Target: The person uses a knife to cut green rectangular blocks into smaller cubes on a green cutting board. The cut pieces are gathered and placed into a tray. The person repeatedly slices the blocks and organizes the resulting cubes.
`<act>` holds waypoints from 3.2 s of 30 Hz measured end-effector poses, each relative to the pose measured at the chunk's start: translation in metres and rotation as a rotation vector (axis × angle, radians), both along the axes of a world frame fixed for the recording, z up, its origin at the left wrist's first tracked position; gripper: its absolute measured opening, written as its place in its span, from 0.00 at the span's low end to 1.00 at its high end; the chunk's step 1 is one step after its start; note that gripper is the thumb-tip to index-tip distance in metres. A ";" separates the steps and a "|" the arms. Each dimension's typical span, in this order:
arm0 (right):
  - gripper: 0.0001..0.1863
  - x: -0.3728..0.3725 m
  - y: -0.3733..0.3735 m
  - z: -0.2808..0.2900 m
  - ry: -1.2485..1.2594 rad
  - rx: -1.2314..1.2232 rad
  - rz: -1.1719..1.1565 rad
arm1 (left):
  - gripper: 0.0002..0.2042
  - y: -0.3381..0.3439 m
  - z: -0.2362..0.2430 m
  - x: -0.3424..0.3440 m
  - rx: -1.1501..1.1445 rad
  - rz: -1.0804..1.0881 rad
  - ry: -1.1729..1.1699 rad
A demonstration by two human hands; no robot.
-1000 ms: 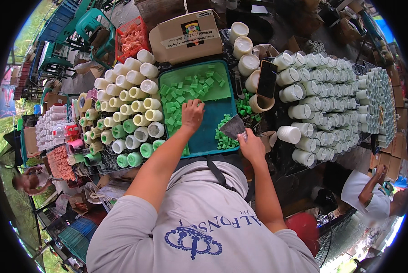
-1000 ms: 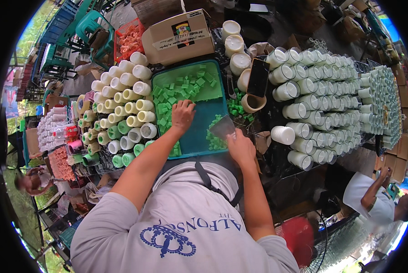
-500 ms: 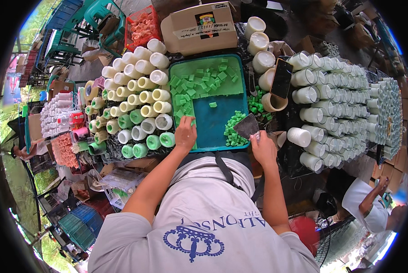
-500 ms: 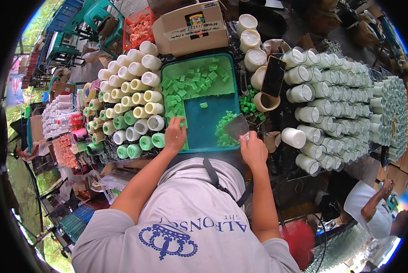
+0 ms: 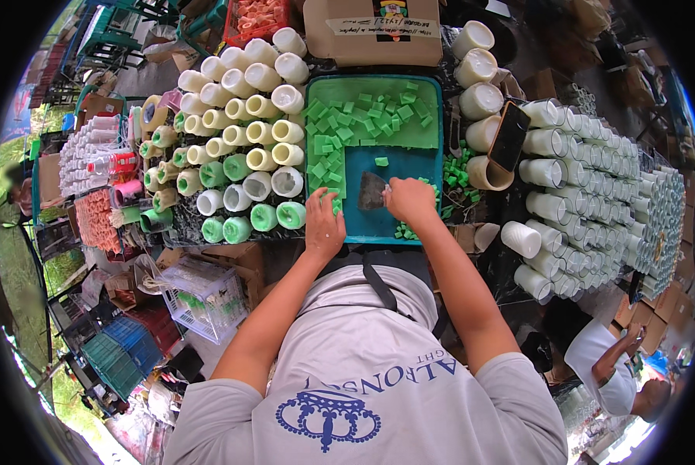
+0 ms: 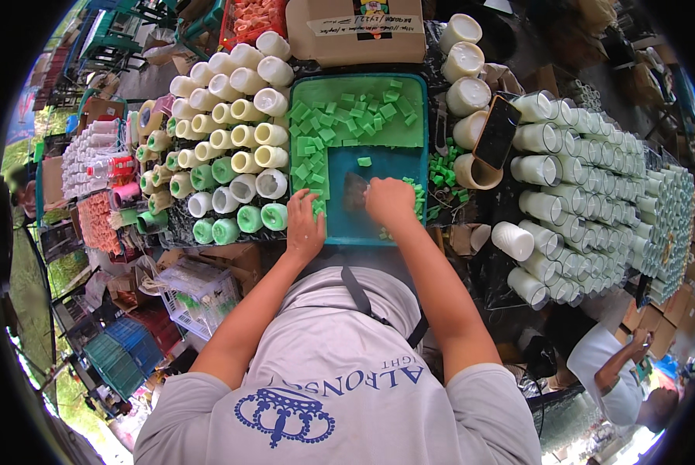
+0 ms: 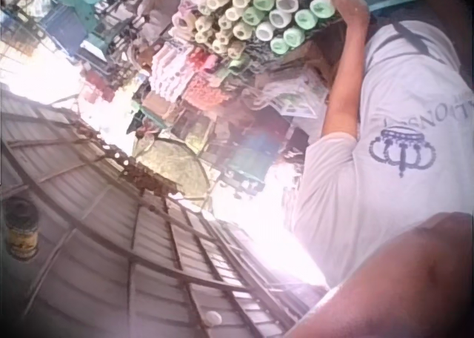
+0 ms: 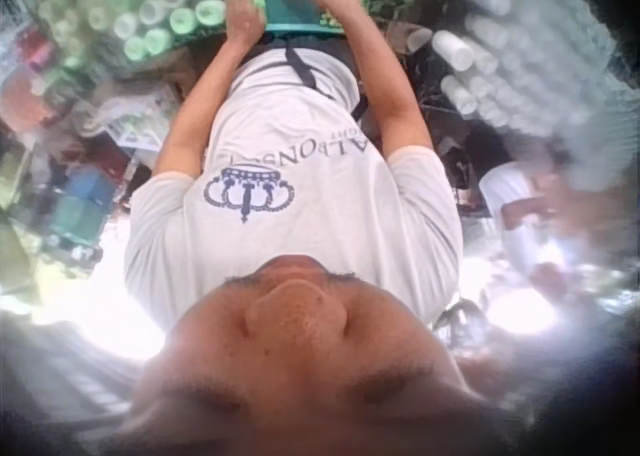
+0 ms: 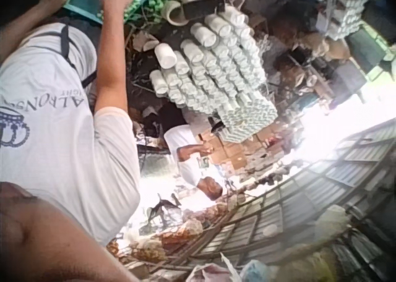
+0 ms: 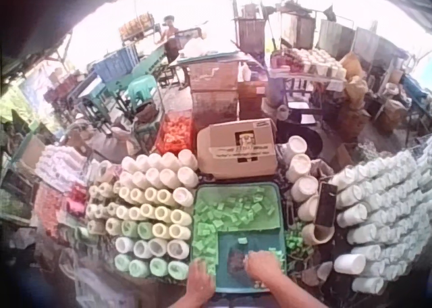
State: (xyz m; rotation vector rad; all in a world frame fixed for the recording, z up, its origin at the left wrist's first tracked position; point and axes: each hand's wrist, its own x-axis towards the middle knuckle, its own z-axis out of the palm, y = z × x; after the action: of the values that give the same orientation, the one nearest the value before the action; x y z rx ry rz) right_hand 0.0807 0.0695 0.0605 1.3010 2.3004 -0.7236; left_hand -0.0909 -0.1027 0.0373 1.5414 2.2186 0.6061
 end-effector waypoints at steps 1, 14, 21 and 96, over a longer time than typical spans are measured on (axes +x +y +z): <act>0.21 -0.006 0.007 -0.005 -0.037 0.002 0.028 | 0.25 0.001 -0.004 0.004 0.019 0.042 -0.008; 0.24 -0.066 0.032 -0.014 -0.220 -0.112 0.082 | 0.35 0.017 -0.038 0.007 0.001 0.446 -0.212; 0.24 -0.072 0.038 -0.012 -0.227 -0.080 0.091 | 0.33 0.023 -0.047 0.008 -0.042 0.546 -0.278; 0.25 0.126 -0.060 0.088 -0.022 -0.311 -0.497 | 0.17 0.084 -0.055 0.093 -0.386 0.157 -0.935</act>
State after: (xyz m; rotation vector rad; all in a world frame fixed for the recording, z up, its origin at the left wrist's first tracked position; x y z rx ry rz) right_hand 0.2066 0.0099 0.1481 1.7234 1.7592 -1.1627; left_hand 0.0019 -0.0188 -0.0175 0.6664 1.5879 0.6973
